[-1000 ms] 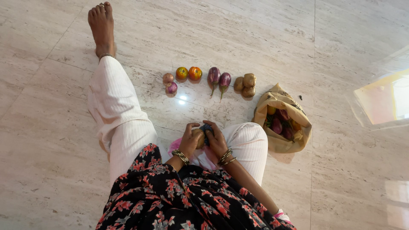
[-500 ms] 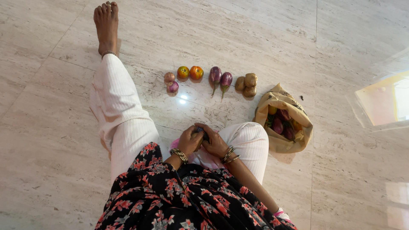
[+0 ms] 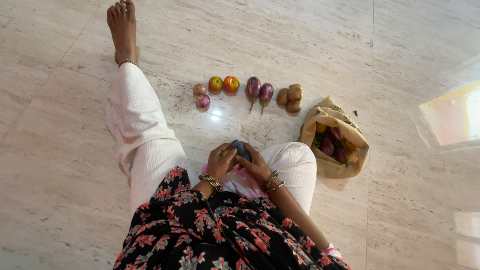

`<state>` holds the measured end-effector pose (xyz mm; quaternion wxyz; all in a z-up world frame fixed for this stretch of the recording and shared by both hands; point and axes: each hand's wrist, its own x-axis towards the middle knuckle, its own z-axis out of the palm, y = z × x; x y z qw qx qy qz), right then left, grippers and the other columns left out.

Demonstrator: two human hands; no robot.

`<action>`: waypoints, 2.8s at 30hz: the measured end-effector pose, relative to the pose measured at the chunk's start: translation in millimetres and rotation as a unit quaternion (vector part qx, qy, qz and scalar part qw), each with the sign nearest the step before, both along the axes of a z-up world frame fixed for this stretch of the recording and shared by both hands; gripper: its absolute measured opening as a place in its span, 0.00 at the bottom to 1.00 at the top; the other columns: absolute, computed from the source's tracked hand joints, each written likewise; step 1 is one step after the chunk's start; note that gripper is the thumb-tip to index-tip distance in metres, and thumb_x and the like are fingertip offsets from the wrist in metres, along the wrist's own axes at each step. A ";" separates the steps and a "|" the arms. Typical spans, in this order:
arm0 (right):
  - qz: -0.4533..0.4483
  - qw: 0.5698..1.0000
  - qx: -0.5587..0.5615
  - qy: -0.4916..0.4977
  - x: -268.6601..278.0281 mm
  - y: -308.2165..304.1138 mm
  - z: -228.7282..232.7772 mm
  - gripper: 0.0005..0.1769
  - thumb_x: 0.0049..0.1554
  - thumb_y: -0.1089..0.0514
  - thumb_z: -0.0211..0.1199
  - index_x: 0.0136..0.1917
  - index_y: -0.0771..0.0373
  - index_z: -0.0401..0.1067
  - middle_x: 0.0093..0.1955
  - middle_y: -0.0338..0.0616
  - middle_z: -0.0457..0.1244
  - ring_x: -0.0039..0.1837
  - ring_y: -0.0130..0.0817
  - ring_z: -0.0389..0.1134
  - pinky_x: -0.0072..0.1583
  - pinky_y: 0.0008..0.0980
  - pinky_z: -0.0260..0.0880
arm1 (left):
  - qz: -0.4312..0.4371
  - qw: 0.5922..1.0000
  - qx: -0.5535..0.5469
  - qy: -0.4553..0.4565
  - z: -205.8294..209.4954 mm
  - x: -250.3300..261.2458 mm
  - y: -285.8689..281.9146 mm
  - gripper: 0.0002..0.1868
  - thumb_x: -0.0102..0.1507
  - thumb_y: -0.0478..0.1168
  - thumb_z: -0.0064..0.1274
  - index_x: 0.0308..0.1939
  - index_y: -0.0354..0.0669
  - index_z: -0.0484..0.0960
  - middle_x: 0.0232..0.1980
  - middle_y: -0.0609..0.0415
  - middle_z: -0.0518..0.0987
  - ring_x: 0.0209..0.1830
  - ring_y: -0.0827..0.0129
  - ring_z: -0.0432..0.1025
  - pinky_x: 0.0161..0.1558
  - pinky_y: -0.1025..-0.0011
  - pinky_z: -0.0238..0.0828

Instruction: The person sits on the floor and peels potatoes and tomatoes using a small knife. They handle each vegetable one at a time, removing the skin and placing the peeled items on the floor.

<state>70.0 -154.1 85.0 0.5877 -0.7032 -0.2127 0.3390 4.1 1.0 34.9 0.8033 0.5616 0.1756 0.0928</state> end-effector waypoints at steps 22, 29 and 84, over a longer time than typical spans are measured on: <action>0.008 0.988 -0.101 -0.118 1.0 5.6 -6.2 0.25 0.61 0.56 0.61 0.69 0.64 0.66 0.41 0.44 0.70 0.39 0.28 0.72 0.42 0.29 0.76 | -0.033 0.999 0.006 0.031 -17.5 -2.2 4.8 0.09 0.66 0.39 0.54 0.42 0.37 0.84 0.33 0.55 0.82 0.28 0.75 0.75 0.31 0.74 0.75; 0.020 0.982 -0.118 -0.146 -0.6 7.3 -6.0 0.24 0.60 0.58 0.61 0.69 0.65 0.66 0.41 0.45 0.71 0.40 0.29 0.74 0.43 0.31 0.77 | -0.031 0.998 0.011 0.061 -10.2 -5.3 7.4 0.10 0.65 0.40 0.55 0.42 0.37 0.85 0.31 0.56 0.81 0.27 0.76 0.73 0.30 0.75 0.73; -0.021 0.929 -0.101 -0.356 -12.5 12.0 12.8 0.20 0.58 0.65 0.57 0.64 0.64 0.70 0.50 0.57 0.67 0.49 0.55 0.71 0.50 0.44 0.72 | 0.082 0.993 -0.048 0.067 -29.7 2.5 2.7 0.19 0.67 0.49 0.46 0.56 0.42 0.69 0.39 0.52 0.78 0.23 0.73 0.68 0.21 0.73 0.66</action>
